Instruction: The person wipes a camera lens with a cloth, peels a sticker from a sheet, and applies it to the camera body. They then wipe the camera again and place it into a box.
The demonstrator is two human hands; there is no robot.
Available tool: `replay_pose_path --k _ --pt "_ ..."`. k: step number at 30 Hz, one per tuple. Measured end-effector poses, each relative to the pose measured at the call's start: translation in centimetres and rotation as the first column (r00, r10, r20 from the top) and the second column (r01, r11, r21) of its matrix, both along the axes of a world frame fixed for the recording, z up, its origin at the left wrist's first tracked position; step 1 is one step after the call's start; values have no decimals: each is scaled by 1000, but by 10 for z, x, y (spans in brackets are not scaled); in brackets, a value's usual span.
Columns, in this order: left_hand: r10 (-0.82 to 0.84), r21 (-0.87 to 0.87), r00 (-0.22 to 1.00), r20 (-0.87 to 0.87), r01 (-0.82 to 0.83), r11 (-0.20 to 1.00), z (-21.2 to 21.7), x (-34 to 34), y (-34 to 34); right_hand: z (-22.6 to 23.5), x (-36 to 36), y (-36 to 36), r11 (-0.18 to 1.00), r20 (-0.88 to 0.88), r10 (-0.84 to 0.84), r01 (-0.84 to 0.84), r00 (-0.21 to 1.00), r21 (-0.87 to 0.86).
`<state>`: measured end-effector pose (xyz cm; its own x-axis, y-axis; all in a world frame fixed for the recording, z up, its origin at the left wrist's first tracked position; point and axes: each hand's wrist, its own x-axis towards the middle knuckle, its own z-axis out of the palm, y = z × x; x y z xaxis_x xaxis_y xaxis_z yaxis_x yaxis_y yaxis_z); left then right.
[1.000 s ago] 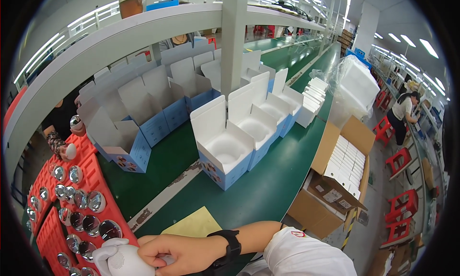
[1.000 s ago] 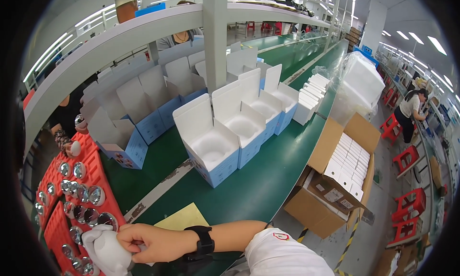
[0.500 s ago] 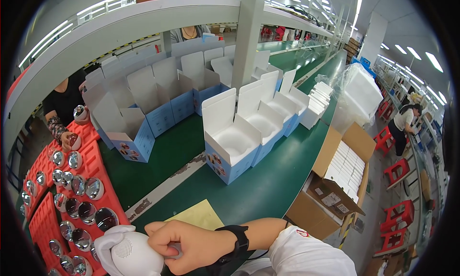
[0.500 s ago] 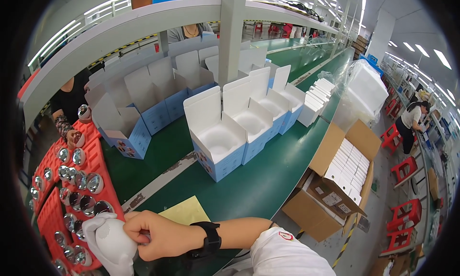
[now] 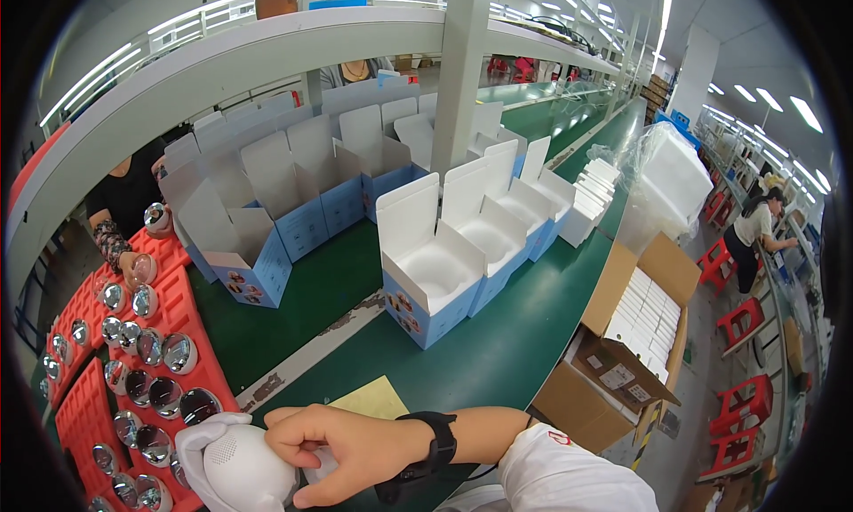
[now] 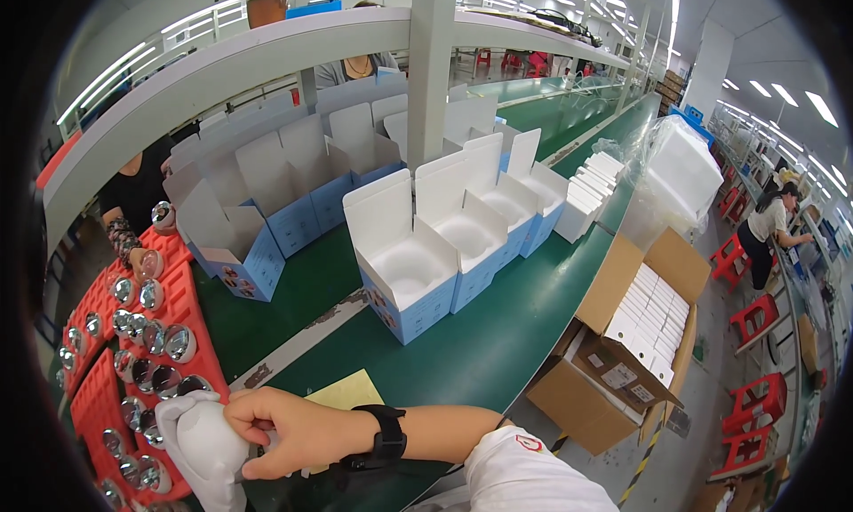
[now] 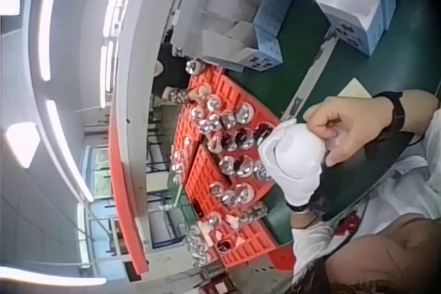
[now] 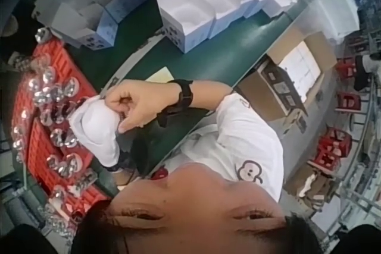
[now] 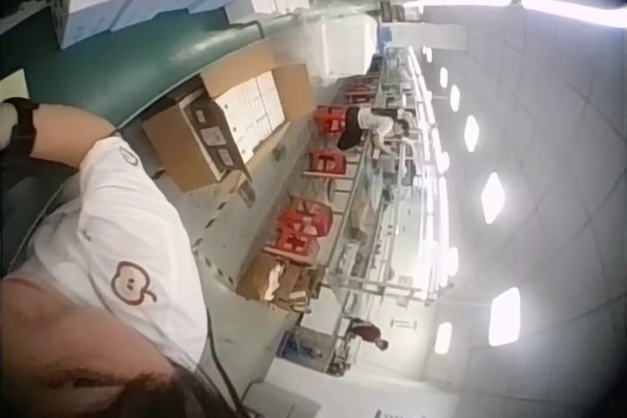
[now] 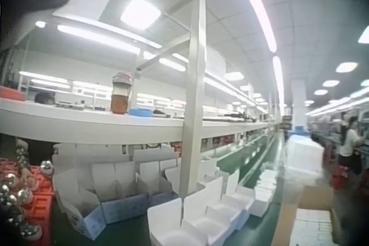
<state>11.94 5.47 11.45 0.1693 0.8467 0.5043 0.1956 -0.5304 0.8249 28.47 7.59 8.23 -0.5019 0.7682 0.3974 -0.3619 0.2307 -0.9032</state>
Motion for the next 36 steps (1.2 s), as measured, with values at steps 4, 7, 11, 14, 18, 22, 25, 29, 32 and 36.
replay_pose_path --k 4,7,11,14,18,22,25,29,32,36 --pt "-36 -48 999 35 38 998 0 -2 0 -6 3 6 997 38 60 -62 997 41" --pt "-42 -114 996 75 51 992 -8 -3 6 -5 4 6 996 60 79 -81 995 31" --pt "12 -227 992 125 17 974 -18 -3 9 5 7 2 997 74 78 -76 994 -32" --pt "54 -258 987 150 -14 966 -19 3 9 6 9 3 994 69 69 -62 995 -93" --pt "73 -263 985 158 -29 964 -21 4 9 3 10 7 991 72 96 -88 993 -105" --pt "-17 -134 996 88 29 991 -11 1 1 2 11 6 992 80 93 -86 992 -87" --pt "2 -108 998 70 6 994 -11 4 -2 -3 8 5 996 50 85 -83 995 -41" --pt "191 -214 980 49 -176 961 -32 5 4 -4 9 4 997 40 80 -79 996 -17" --pt "158 -189 985 69 -143 971 -33 4 3 -5 8 3 999 29 47 -47 998 -20" --pt "172 -201 982 71 -155 967 -32 7 4 -8 9 8 998 55 57 -55 997 -34"
